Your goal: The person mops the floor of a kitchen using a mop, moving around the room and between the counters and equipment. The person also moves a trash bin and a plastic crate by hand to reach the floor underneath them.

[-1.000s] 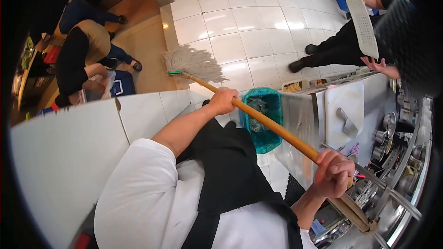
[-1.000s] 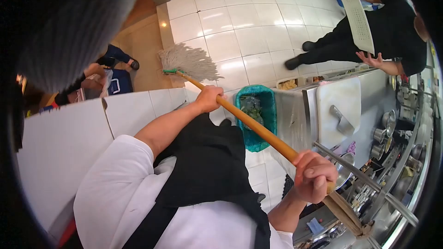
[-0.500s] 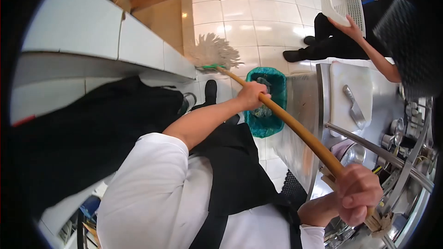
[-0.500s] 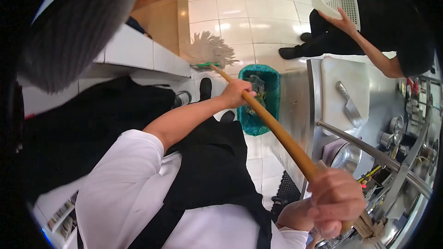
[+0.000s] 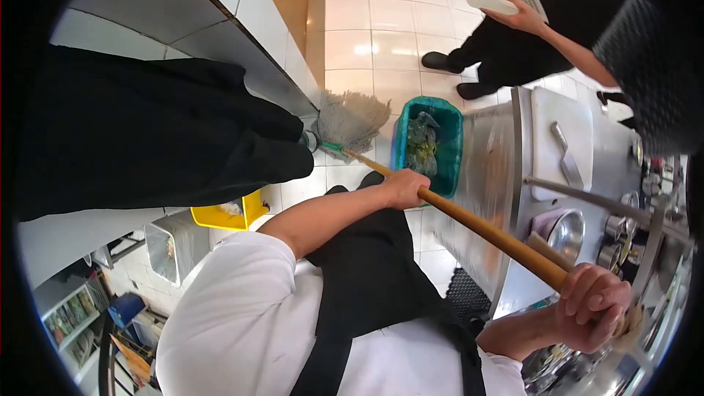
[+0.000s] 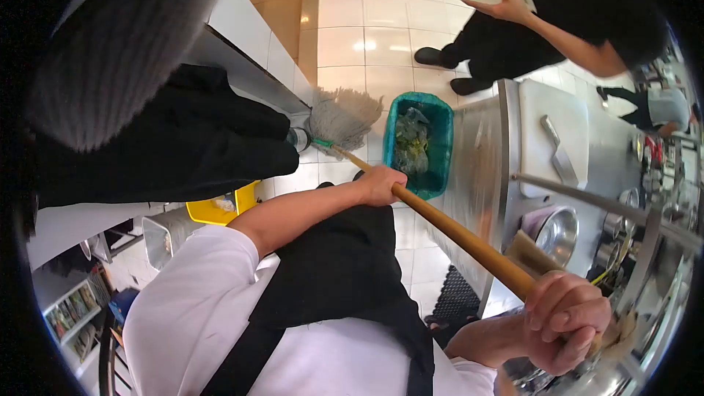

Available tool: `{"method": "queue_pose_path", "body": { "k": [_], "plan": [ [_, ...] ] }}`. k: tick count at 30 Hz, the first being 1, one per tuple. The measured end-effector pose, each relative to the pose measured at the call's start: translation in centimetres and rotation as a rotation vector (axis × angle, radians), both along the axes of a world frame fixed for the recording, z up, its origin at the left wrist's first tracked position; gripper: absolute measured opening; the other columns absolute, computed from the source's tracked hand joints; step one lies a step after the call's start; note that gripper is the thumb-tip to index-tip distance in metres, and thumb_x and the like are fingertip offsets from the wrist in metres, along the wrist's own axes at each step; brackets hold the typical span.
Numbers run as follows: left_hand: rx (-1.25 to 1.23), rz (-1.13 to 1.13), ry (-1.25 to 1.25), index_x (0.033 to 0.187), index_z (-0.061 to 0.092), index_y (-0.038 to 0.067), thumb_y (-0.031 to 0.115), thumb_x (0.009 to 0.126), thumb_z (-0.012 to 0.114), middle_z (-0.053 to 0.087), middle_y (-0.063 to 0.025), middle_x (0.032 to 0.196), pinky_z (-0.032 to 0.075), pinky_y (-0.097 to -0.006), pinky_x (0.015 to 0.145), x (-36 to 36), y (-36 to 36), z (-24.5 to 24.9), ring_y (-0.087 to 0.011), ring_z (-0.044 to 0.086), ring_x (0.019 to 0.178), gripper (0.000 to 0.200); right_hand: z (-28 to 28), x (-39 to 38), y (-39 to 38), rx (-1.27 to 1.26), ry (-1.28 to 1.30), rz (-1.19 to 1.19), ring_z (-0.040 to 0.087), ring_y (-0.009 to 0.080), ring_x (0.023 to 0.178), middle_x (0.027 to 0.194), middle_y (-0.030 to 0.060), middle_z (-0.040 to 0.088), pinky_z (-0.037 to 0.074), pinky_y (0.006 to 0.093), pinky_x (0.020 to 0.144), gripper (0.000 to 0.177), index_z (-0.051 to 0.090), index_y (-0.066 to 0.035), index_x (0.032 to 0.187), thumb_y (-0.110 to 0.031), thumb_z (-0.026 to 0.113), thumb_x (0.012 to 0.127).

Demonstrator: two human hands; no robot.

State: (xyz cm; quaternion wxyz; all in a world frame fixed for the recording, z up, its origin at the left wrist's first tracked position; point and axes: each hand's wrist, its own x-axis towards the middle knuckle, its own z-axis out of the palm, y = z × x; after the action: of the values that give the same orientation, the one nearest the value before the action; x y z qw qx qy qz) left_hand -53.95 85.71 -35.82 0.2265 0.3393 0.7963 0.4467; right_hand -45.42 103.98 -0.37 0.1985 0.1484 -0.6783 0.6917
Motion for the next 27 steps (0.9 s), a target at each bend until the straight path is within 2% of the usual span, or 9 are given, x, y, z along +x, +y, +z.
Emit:
{"method": "queue_pose_path", "body": {
  "k": [2, 6, 11, 13, 15, 17, 19, 24, 27],
  "plan": [
    [0.028, -0.039, -0.02, 0.071, 0.057, 0.012, 0.022, 0.072, 0.07, 0.062, -0.0119, 0.07, 0.044, -0.0473, 0.061, 2.1, -0.3, -0.1, -0.0371, 0.06, 0.073, 0.016, 0.6, 2.0, -1.0, 0.036, 0.016, -0.037, 0.046, 0.0089, 0.04, 0.05, -0.0027, 0.045, 0.042, 0.0239, 0.042, 0.024, 0.051, -0.005, 0.077, -0.021, 0.048, 0.095],
    [0.129, -0.103, -0.039, 0.067, 0.054, 0.01, 0.019, 0.071, 0.068, 0.059, -0.0129, 0.067, 0.044, -0.048, 0.061, 7.8, 0.1, -0.3, -0.0375, 0.059, 0.072, 0.017, 1.9, 8.1, -3.7, 0.075, 0.015, -0.164, 0.048, 0.0071, 0.038, 0.047, -0.0035, 0.046, 0.043, 0.0209, 0.041, 0.025, 0.05, -0.008, 0.071, -0.021, 0.051, 0.092],
    [0.133, -0.238, -0.077, 0.067, 0.055, 0.01, 0.019, 0.071, 0.068, 0.06, -0.0133, 0.067, 0.044, -0.0477, 0.061, 14.4, -0.6, 0.0, -0.0376, 0.059, 0.071, 0.016, 3.0, 15.9, -7.0, 0.088, -0.008, -0.284, 0.047, 0.0075, 0.037, 0.046, -0.003, 0.045, 0.042, 0.0212, 0.039, 0.026, 0.049, -0.008, 0.069, -0.02, 0.052, 0.091],
    [0.123, -0.266, -0.075, 0.067, 0.056, 0.01, 0.019, 0.071, 0.068, 0.06, -0.0134, 0.068, 0.044, -0.0473, 0.061, 16.6, -0.8, 0.6, -0.0375, 0.059, 0.071, 0.015, 3.5, 18.1, -7.5, 0.192, -0.031, -0.225, 0.044, 0.0057, 0.039, 0.048, -0.0057, 0.044, 0.044, 0.0216, 0.046, 0.022, 0.051, -0.008, 0.076, -0.022, 0.049, 0.094],
    [0.1, -0.386, -0.157, 0.071, 0.058, 0.01, 0.023, 0.071, 0.067, 0.063, -0.0133, 0.074, 0.046, -0.0486, 0.07, 18.4, -0.8, 1.3, -0.0375, 0.061, 0.079, 0.016, 3.7, 19.5, -8.5, 0.209, 0.03, -0.248, 0.044, 0.0061, 0.038, 0.048, -0.0051, 0.045, 0.045, 0.0222, 0.044, 0.023, 0.05, -0.008, 0.074, -0.02, 0.049, 0.093],
    [0.106, -0.415, -0.17, 0.07, 0.058, 0.01, 0.023, 0.072, 0.067, 0.063, -0.0134, 0.074, 0.047, -0.048, 0.069, 20.7, -0.5, 1.6, -0.0375, 0.061, 0.079, 0.016, 4.2, 21.2, -9.0, 0.209, -0.007, -0.22, 0.045, 0.0062, 0.037, 0.049, -0.0047, 0.046, 0.044, 0.0218, 0.041, 0.024, 0.05, -0.007, 0.073, -0.02, 0.049, 0.093],
    [0.186, -0.43, -0.178, 0.068, 0.056, 0.009, 0.019, 0.071, 0.068, 0.06, -0.0137, 0.068, 0.045, -0.0456, 0.062, 23.4, 0.3, 1.3, -0.0362, 0.059, 0.071, 0.016, 4.5, 23.1, -9.0, 0.224, -0.003, -0.232, 0.045, 0.0064, 0.037, 0.049, -0.0044, 0.046, 0.043, 0.0213, 0.039, 0.024, 0.05, -0.007, 0.072, -0.02, 0.05, 0.092],
    [0.195, -0.564, -0.174, 0.072, 0.059, 0.01, 0.017, 0.071, 0.067, 0.061, -0.012, 0.073, 0.046, -0.0445, 0.066, 29.7, 3.3, 0.2, -0.0356, 0.059, 0.075, 0.011, 4.6, 28.3, -7.8, 0.264, -0.005, -0.229, 0.046, 0.0067, 0.036, 0.048, -0.0032, 0.048, 0.042, 0.0209, 0.037, 0.024, 0.051, -0.006, 0.07, -0.02, 0.054, 0.09],
    [0.237, -0.591, -0.15, 0.073, 0.06, 0.009, 0.014, 0.071, 0.067, 0.061, -0.0118, 0.072, 0.047, -0.0451, 0.066, 33.8, 5.8, 0.1, -0.0353, 0.06, 0.075, 0.009, 4.4, 33.0, -5.6, 0.236, -0.016, -0.185, 0.051, 0.0121, 0.038, 0.05, 0.0015, 0.055, 0.046, 0.0256, 0.038, 0.023, 0.055, -0.004, 0.072, -0.02, 0.061, 0.088]
  ]
}}
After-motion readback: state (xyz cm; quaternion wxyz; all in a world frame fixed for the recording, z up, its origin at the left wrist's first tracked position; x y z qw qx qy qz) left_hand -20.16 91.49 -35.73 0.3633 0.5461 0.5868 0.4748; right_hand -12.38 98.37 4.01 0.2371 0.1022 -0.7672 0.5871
